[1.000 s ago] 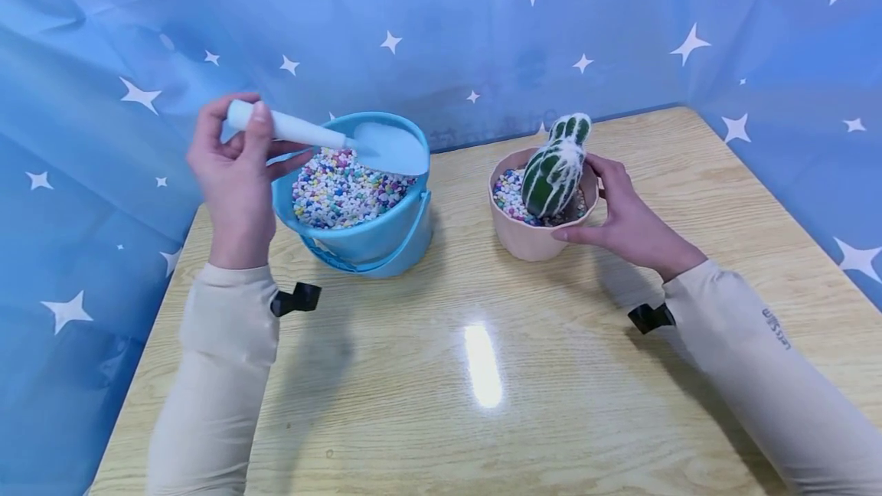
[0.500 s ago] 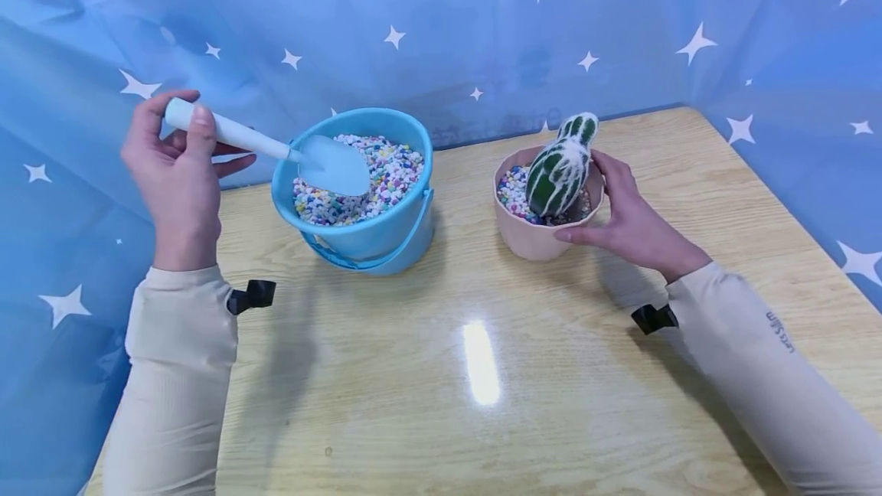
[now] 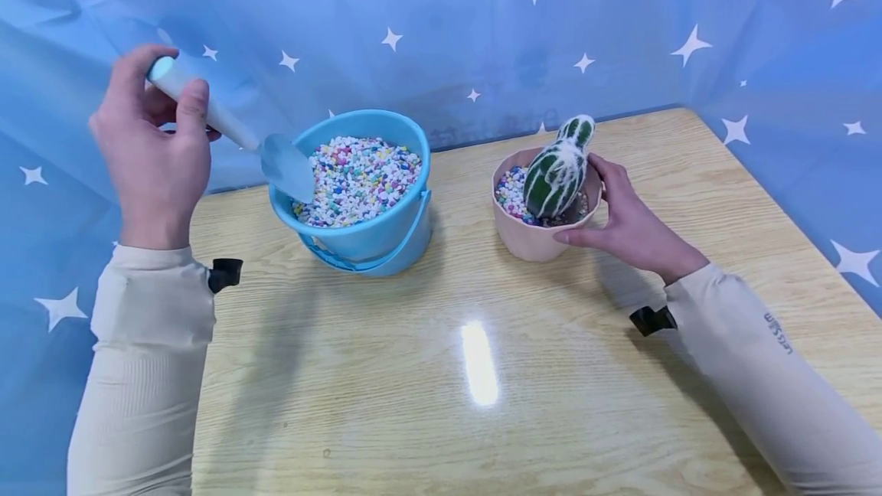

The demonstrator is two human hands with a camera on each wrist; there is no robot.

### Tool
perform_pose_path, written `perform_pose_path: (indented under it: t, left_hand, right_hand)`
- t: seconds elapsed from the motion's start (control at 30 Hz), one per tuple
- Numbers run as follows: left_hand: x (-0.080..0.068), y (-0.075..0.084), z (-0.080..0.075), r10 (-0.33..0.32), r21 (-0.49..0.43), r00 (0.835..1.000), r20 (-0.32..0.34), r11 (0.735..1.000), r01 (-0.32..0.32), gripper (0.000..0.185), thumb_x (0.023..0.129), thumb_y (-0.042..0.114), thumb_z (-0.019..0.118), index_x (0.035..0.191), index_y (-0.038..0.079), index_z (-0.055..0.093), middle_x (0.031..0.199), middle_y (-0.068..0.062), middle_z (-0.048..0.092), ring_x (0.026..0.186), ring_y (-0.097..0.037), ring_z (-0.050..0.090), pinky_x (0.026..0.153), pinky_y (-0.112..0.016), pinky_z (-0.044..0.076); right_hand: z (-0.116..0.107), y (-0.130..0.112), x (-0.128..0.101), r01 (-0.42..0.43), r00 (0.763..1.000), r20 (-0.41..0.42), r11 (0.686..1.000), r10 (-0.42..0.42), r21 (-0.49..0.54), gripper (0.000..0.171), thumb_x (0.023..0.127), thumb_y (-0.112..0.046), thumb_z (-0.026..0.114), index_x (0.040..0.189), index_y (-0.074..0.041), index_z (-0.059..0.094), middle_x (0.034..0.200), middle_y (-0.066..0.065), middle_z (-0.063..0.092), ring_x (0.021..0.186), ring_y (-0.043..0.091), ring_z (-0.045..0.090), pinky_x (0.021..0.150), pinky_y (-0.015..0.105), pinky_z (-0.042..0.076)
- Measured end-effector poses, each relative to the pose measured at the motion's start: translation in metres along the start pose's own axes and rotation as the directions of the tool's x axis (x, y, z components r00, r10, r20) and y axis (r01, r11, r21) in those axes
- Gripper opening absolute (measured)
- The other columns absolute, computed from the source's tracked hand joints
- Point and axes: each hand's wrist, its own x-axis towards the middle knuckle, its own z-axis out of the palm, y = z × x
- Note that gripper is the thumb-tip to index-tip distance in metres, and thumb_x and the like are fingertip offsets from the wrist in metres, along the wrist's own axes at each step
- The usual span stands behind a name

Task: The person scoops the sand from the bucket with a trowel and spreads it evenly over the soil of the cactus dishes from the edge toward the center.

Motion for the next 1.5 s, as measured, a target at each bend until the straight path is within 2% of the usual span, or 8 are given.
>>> perform_pose_path:
  t: [0.17,0.3,0.5,0.7,0.9,1.23,1.37,1.5]
  left_hand:
    - [0.002,-0.001,-0.002,0.058,0.132,0.998,0.03,0.989,-0.061,0.029,0.096,0.021,0.065,0.125,0.025,0.065,0.103,-0.012,0.072,0.074,0.012,0.06,0.072,-0.008,0.052]
    - [0.001,-0.001,-0.005,0.058,0.166,0.991,0.118,0.983,-0.077,0.029,0.097,0.025,0.064,0.125,0.026,0.065,0.103,-0.013,0.072,0.071,0.015,0.058,0.072,-0.009,0.052]
    - [-0.002,-0.011,-0.013,-0.09,-0.039,0.969,0.229,0.994,0.101,0.029,0.094,0.02,0.068,0.122,0.019,0.068,0.1,-0.01,0.07,0.078,-0.002,0.068,0.07,-0.016,0.058]
    - [-0.007,-0.037,-0.023,-0.164,-0.379,0.956,0.243,0.891,0.249,0.027,0.085,0.007,0.076,0.11,-0.001,0.071,0.088,-0.011,0.07,0.073,-0.016,0.071,0.068,-0.027,0.06]
    - [-0.018,-0.062,-0.022,-0.231,-0.553,0.946,0.226,0.769,0.32,0.026,0.081,0.0,0.078,0.104,-0.011,0.069,0.086,-0.018,0.067,0.08,-0.024,0.071,0.066,-0.035,0.06]
    - [-0.031,-0.075,-0.003,-0.325,-0.686,0.908,0.264,0.599,0.414,0.028,0.083,-0.002,0.076,0.104,-0.015,0.063,0.086,-0.02,0.063,0.074,-0.029,0.07,0.072,-0.045,0.058]
    - [-0.038,-0.077,0.001,-0.377,-0.712,0.893,0.244,0.556,0.429,0.03,0.081,0.001,0.079,0.104,-0.012,0.064,0.087,-0.02,0.061,0.074,-0.03,0.071,0.072,-0.045,0.057]
    - [-0.041,-0.077,-0.001,-0.39,-0.723,0.893,0.226,0.546,0.422,0.033,0.081,0.002,0.079,0.105,-0.012,0.063,0.086,-0.021,0.06,0.072,-0.03,0.071,0.072,-0.045,0.057]
  right_hand:
    - [0.001,-0.002,-0.001,-0.014,1.0,-0.006,1.0,0.014,-0.009,0.119,0.077,-0.025,0.088,0.158,-0.016,0.001,0.152,0.019,0.012,0.141,0.043,0.015,0.113,0.066,0.018]
    - [0.001,-0.002,-0.001,-0.012,1.0,-0.014,1.0,0.012,-0.015,0.119,0.076,-0.023,0.088,0.158,-0.017,0.002,0.15,0.018,0.013,0.139,0.043,0.018,0.113,0.067,0.018]
    - [0.0,-0.001,-0.001,-0.015,1.0,-0.013,1.0,0.015,-0.024,0.12,0.076,-0.022,0.088,0.158,-0.017,0.002,0.151,0.019,0.012,0.138,0.043,0.018,0.112,0.066,0.02]
    - [0.0,-0.001,-0.001,-0.026,1.0,-0.007,0.999,0.026,-0.032,0.12,0.077,-0.021,0.088,0.158,-0.017,0.0,0.154,0.018,0.009,0.139,0.042,0.016,0.112,0.067,0.018]
    - [0.0,-0.002,-0.001,-0.028,1.0,0.005,0.999,0.028,-0.029,0.12,0.078,-0.023,0.087,0.158,-0.018,-0.002,0.154,0.018,0.008,0.139,0.043,0.016,0.112,0.066,0.019]
    - [-0.001,0.003,-0.002,-0.005,1.0,0.001,0.997,0.005,0.071,0.114,0.08,-0.016,0.085,0.158,-0.02,0.001,0.16,0.009,0.006,0.144,0.032,0.01,0.113,0.063,0.02]
    - [0.0,0.002,-0.003,-0.006,1.0,-0.015,1.0,0.007,0.021,0.116,0.078,-0.019,0.087,0.158,-0.019,0.003,0.155,0.013,0.008,0.141,0.037,0.013,0.113,0.064,0.019]
    - [0.0,0.004,0.0,0.012,1.0,0.003,0.999,-0.012,0.034,0.116,0.078,-0.013,0.086,0.158,-0.02,0.002,0.157,0.012,0.007,0.144,0.034,0.009,0.115,0.063,0.015]
